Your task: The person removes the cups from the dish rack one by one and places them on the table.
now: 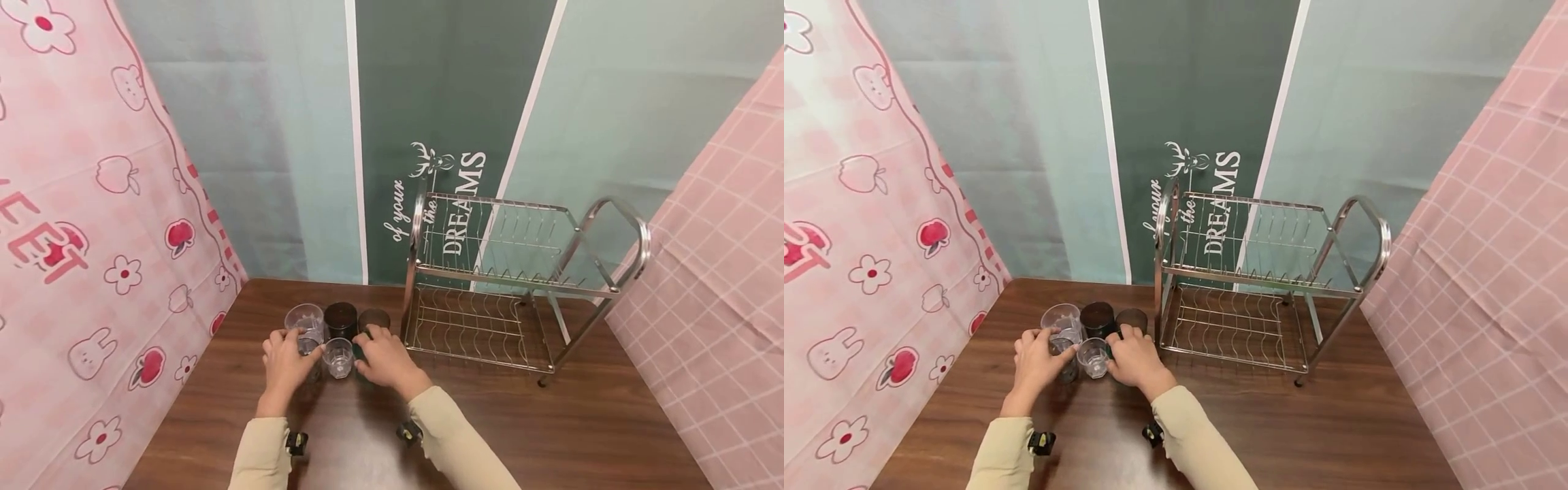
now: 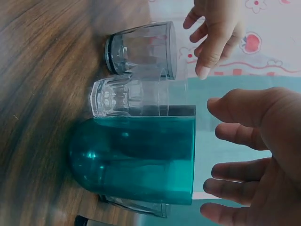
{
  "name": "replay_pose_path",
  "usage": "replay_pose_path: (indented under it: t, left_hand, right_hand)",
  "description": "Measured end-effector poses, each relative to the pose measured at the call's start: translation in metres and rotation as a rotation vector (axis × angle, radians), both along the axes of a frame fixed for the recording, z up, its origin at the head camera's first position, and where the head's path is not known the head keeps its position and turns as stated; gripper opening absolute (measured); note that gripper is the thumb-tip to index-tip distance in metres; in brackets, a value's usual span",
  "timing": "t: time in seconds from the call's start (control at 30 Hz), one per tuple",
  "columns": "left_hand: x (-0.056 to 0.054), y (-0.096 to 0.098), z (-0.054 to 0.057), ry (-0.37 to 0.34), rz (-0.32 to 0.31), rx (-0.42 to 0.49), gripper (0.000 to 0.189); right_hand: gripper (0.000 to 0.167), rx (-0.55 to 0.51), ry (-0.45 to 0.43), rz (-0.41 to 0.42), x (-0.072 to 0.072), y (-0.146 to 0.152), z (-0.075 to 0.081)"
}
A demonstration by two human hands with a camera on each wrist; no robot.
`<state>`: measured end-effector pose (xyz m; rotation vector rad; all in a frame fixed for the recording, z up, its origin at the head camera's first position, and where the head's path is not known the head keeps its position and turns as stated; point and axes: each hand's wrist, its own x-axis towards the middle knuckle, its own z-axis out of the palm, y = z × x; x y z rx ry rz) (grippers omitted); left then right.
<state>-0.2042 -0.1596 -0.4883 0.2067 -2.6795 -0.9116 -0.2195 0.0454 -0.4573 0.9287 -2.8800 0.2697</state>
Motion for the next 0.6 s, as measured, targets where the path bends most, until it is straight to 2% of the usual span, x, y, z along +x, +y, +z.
replay_pose_path:
  t: [0.1,0.17,0.23,0.4,0.5,0.6]
  left_hand:
    - [0.004,0.000,0.005,0.013,-0.009,0.004,0.053]
    - [0.009,0.000,0.004,0.064,-0.033,0.002,0.050]
    - [0.013,0.002,0.002,0.140,-0.074,-0.010,0.046]
    - [0.019,0.008,0.000,0.386,-0.182,-0.090,0.036]
    - [0.021,0.011,0.000,0.517,-0.215,-0.143,0.034]
    - [0.024,0.014,-0.003,0.590,-0.238,-0.190,0.035]
  right_hand:
    - [0.039,-0.023,-0.008,0.011,0.004,0.003,0.000]
    - [0.038,-0.039,0.009,0.020,0.007,0.007,-0.001]
    - [0.037,-0.063,0.044,0.033,0.011,0.013,-0.001]
    - [0.035,-0.176,0.146,0.062,0.016,0.036,-0.001]
    - [0.033,-0.235,0.206,0.051,0.018,0.049,-0.003]
    - [0.032,-0.277,0.254,0.025,0.023,0.064,-0.007]
